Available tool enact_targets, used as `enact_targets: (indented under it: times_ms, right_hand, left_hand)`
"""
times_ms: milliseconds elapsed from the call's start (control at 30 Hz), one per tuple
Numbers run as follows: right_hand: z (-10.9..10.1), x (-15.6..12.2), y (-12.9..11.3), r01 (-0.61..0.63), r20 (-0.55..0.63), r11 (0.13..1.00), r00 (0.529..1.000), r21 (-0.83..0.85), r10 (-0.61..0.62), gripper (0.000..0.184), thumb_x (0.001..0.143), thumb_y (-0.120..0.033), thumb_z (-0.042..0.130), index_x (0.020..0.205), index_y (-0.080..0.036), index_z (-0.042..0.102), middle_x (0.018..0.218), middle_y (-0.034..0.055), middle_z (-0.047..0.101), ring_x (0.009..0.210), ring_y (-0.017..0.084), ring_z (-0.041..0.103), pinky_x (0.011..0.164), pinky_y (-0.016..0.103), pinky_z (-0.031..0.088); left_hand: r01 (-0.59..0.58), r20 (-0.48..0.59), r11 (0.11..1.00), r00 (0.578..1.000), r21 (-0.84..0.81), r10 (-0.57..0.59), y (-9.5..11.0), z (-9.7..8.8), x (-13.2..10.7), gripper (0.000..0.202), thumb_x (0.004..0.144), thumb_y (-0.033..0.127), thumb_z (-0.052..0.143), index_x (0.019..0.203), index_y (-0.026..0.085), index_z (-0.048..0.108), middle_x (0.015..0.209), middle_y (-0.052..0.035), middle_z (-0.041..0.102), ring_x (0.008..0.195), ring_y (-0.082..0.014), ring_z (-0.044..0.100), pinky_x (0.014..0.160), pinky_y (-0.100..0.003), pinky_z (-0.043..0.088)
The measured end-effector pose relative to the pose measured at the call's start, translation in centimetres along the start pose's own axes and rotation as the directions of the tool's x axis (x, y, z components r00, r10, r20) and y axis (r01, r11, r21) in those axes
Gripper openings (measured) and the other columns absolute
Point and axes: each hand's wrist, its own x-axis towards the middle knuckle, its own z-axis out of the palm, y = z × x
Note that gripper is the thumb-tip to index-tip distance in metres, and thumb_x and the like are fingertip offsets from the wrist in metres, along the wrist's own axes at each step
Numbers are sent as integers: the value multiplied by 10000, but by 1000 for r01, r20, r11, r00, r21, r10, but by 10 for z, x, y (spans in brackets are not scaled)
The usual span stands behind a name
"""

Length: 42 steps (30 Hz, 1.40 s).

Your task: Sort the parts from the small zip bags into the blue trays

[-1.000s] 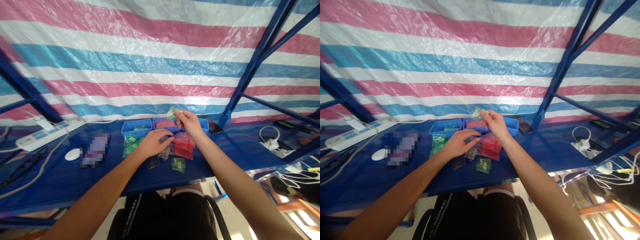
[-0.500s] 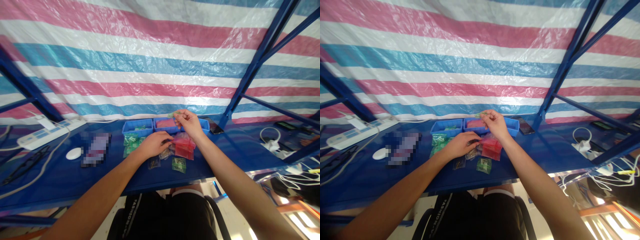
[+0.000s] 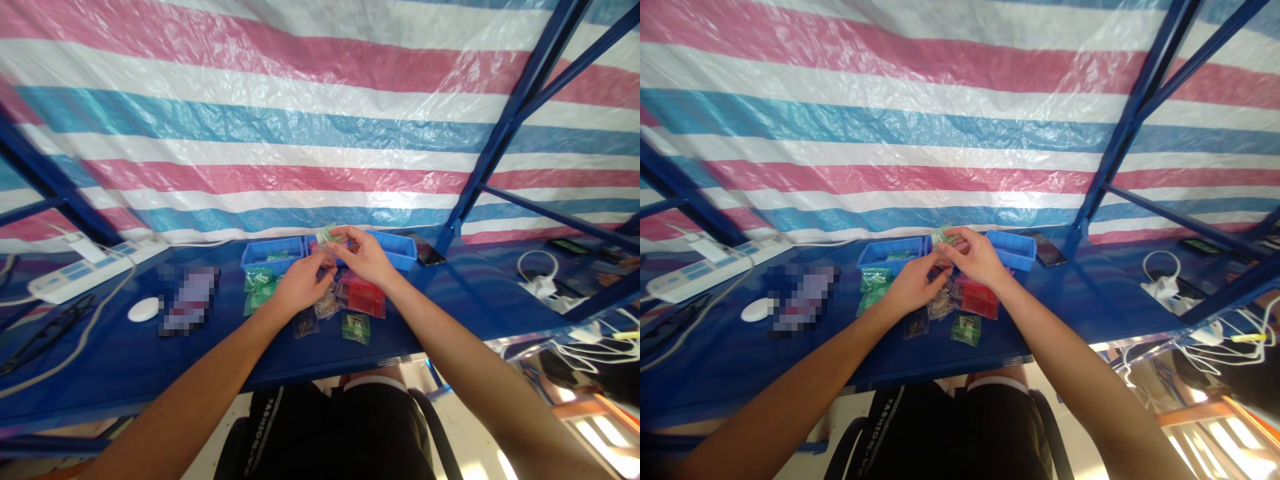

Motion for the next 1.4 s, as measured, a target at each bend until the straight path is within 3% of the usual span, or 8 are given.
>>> enact_targets:
  times_ms: [133,233,467,600,733,1033,1233,1400]
  right_hand:
    - [-3,1,3,2,-17,1000,1000,9,-2,470,938,-576,763,1258,-232,751,1028,64,767,925,229,730,796,344,610]
    - [-4,1,0,-5,0,998,1000,61,5,470,942,-586,759,1257,-237,750,1061,67,773,934,237,744,819,364,626]
    - [-2,0,-4,14,61,996,998,88,-19,494,942,-559,775,1312,-235,727,1113,73,774,1010,242,754,862,359,628]
    - [-2,1,-1,52,72,997,996,62,-56,492,940,-524,788,1319,-223,702,1145,87,784,1061,244,755,883,354,615]
    - [-2,1,1,36,86,997,995,61,-41,455,956,-503,770,1295,-212,691,1135,94,800,1018,234,770,837,340,607]
    - [-3,0,-2,33,71,999,997,-18,-31,428,947,-519,774,1234,-206,723,1095,84,801,981,224,764,842,340,598]
    - [-4,0,-4,52,73,998,996,-41,-49,413,952,-516,765,1223,-207,731,1085,86,802,974,226,766,823,337,604]
    - [-5,-1,-6,63,84,994,995,-87,-56,390,975,-516,737,1213,-207,742,1073,81,809,913,213,763,782,325,600]
  left_hand:
    - [116,-143,977,979,-181,-142,7,-4,1,414,1049,350,624,1421,225,492,1196,-82,799,1028,-264,791,879,-410,642]
    - [104,-188,973,972,-206,-143,10,-6,2,579,1032,372,650,1549,234,430,1362,-121,731,1088,-267,775,849,-395,663]
    - [-13,-235,999,972,-49,1,10,-10,4,558,1053,334,584,1597,250,491,1548,-133,590,1344,-298,647,1058,-462,628]
    - [51,-271,996,962,76,-29,2,-10,3,636,1061,360,570,1660,232,397,1623,-160,497,1521,-332,490,1242,-548,483]
    - [153,-278,957,957,248,-81,-9,-11,2,746,1048,402,600,1693,162,313,1633,-224,442,1557,-387,417,1295,-602,383]
    - [189,-234,902,967,389,-101,-12,-15,0,567,1034,389,603,1551,174,510,1668,-184,420,1548,-396,404,1275,-601,388]
    - [188,-141,905,979,381,-144,-14,-12,1,420,1043,395,583,1409,199,648,1444,-140,636,1375,-353,561,1189,-548,469]
    - [227,-137,875,973,427,-186,-11,-14,0,423,1039,411,587,1404,205,647,1450,-127,631,1317,-345,600,1136,-519,499]
